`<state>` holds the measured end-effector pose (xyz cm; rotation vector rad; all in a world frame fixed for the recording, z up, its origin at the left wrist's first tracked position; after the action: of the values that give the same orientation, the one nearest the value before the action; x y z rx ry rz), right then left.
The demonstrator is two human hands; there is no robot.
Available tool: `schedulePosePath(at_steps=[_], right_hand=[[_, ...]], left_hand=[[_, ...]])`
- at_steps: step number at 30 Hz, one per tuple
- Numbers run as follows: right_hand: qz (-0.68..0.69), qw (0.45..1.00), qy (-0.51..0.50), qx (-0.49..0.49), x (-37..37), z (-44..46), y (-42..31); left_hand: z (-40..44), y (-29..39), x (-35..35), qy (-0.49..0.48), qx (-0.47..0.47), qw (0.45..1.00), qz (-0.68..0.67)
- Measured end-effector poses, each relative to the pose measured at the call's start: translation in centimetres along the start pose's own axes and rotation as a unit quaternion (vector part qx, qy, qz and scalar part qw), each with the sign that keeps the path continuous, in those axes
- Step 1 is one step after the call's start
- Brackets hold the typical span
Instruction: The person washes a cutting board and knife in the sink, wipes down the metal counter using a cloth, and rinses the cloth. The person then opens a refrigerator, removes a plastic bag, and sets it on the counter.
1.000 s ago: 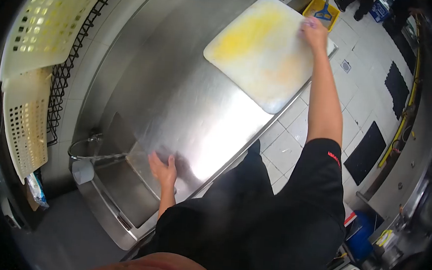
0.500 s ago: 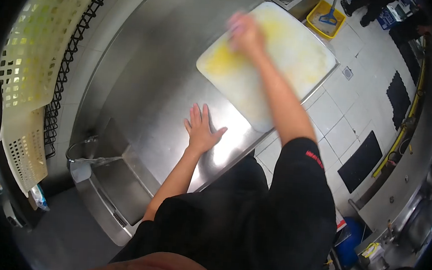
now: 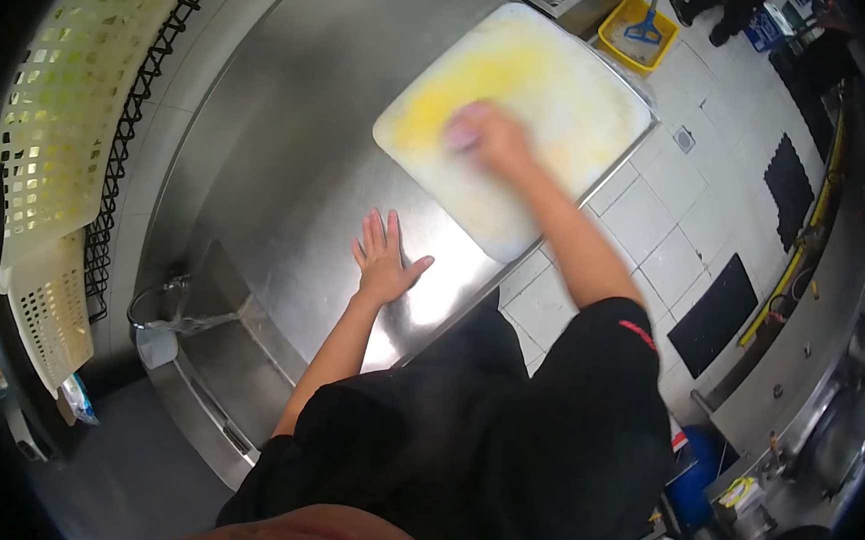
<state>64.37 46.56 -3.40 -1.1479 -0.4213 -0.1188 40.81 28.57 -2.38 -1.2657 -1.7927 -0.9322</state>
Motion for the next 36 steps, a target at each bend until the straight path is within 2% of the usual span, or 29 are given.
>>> schedulePosePath(at_steps=[1, 2, 3, 4, 6, 7, 8, 9, 10, 11, 12, 14, 16, 17, 18, 19, 21, 22, 23, 24, 27, 28, 29, 30, 31, 33, 34, 35, 36], right_hand=[[0.091, 0.967, 0.031, -0.235, 5.8, 0.6, -0.4], [-0.087, 0.984, 0.107, -0.112, 10.2, -0.4, 1.8], [-0.086, 0.974, 0.176, -0.111, 14.4, -0.6, 1.2], [-0.092, 0.974, 0.179, -0.107, 15.6, -0.5, 2.0], [-0.384, 0.888, 0.222, -0.121, 16.3, -2.1, 2.9], [-0.305, 0.916, 0.24, -0.105, 13.1, -2.7, 0.6], [-0.145, 0.956, 0.219, -0.127, 9.7, -4.3, 0.3], [-0.166, 0.967, 0.151, -0.122, 5.7, -6.2, -2.4], [-0.224, 0.967, 0.12, -0.038, 1.6, -9.0, -3.3], [-0.284, 0.947, 0.048, 0.144, 0.0, -10.6, -6.2], [-0.285, 0.947, 0.046, 0.145, 0.1, -11.8, -7.5], [-0.055, 0.995, -0.045, 0.075, 0.9, -13.0, -8.8], [0.016, 0.999, 0.011, 0.048, 3.3, -12.5, -7.8], [0.003, 1.0, 0.014, 0.025, 3.9, -12.0, -7.8], [0.061, 0.996, -0.004, -0.066, 3.7, -11.1, -8.9], [0.172, 0.982, 0.009, -0.081, 2.3, -9.3, -12.7], [0.188, 0.978, -0.055, -0.076, -1.3, -8.7, -13.6], [0.009, 0.995, -0.098, 0.028, -3.3, -8.6, -14.2], [-0.17, 0.967, -0.125, 0.141, -4.9, -8.6, -14.7], [-0.218, 0.955, -0.148, 0.132, -7.4, -9.6, -13.9], [-0.297, 0.943, -0.125, 0.086, -16.3, -13.9, -14.5], [-0.171, 0.96, -0.214, 0.052, -19.8, -14.1, -16.4], [-0.127, 0.944, -0.18, 0.244, -24.1, -16.1, -18.0], [-0.013, 0.945, -0.177, 0.275, -27.9, -17.6, -20.7], [0.175, 0.927, -0.276, 0.185, -31.4, -19.4, -22.3], [-0.003, 0.886, -0.258, 0.386, -34.4, -20.3, -26.8], [0.101, 0.873, -0.324, 0.351, -36.1, -18.8, -27.0], [0.191, 0.882, -0.307, 0.302, -36.8, -16.4, -26.5], [0.188, 0.901, -0.185, 0.345, -37.3, -13.6, -25.1]], left_hand=[[0.1, -0.1, -0.1, -0.005, -0.004, 1.0, 0.002], [-0.1, -0.2, -0.4, -0.001, -0.004, 1.0, 0.006], [0.1, -0.2, -0.4, 0.009, -0.005, 1.0, 0.008], [0.6, 0.2, -0.1, 0.013, -0.011, 1.0, 0.004], [-0.1, 0.1, -0.2, 0.011, 0.003, 1.0, 0.012], [0.0, 0.1, 0.0, 0.01, -0.002, 1.0, 0.007], [-0.1, 0.1, 0.1, 0.01, -0.002, 1.0, 0.002], [-0.3, 0.2, 0.1, 0.012, 0.001, 1.0, -0.004], [-0.5, 0.3, 0.2, 0.033, -0.002, 0.999, -0.009], [-0.9, 0.0, 0.0, 0.031, -0.002, 0.999, -0.011], [-1.2, -0.4, -0.1, 0.055, -0.02, 0.998, -0.032], [-1.4, -1.8, -0.4, 0.083, -0.032, 0.994, -0.061], [-2.6, -5.5, -1.4, 0.142, 0.068, 0.987, -0.016], [-3.7, -8.2, -1.6, 0.138, 0.106, 0.985, -0.02], [-4.4, -11.3, -1.6, 0.17, 0.16, 0.972, -0.022], [-5.3, -14.6, -1.5, 0.204, 0.214, 0.955, -0.022], [-7.3, -21.7, -2.4, 0.226, 0.357, 0.905, -0.046], [-8.9, -25.0, -2.8, 0.226, 0.384, 0.894, -0.048], [-10.5, -27.8, -3.1, 0.252, 0.423, 0.867, -0.07], [-12.4, -29.7, -3.5, 0.275, 0.459, 0.84, -0.09], [-17.6, -32.5, -3.3, 0.288, 0.504, 0.803, -0.135], [-18.4, -33.4, -3.7, 0.291, 0.512, 0.796, -0.14], [-19.1, -34.1, -4.4, 0.283, 0.507, 0.796, -0.174], [-20.2, -34.5, -5.5, 0.27, 0.501, 0.796, -0.207], [-21.0, -34.7, -6.1, 0.269, 0.506, 0.79, -0.216], [-21.8, -36.1, -6.0, 0.286, 0.476, 0.781, -0.284], [-22.7, -37.9, -6.7, 0.296, 0.476, 0.776, -0.289], [-23.8, -39.8, -7.3, 0.313, 0.455, 0.778, -0.299], [-24.9, -41.7, -7.9, 0.328, 0.435, 0.779, -0.31]])
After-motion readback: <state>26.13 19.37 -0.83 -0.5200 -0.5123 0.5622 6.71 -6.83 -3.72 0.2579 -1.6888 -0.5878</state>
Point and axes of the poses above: each hand's wrist, its own z-axis towards the middle knuckle, its own x-axis out of the back of the hand, y = z × x, the point moved 1 cm from there along z, towards the middle knuckle, and after that the axes turned 12 degrees about x, right-handed, at the moved point
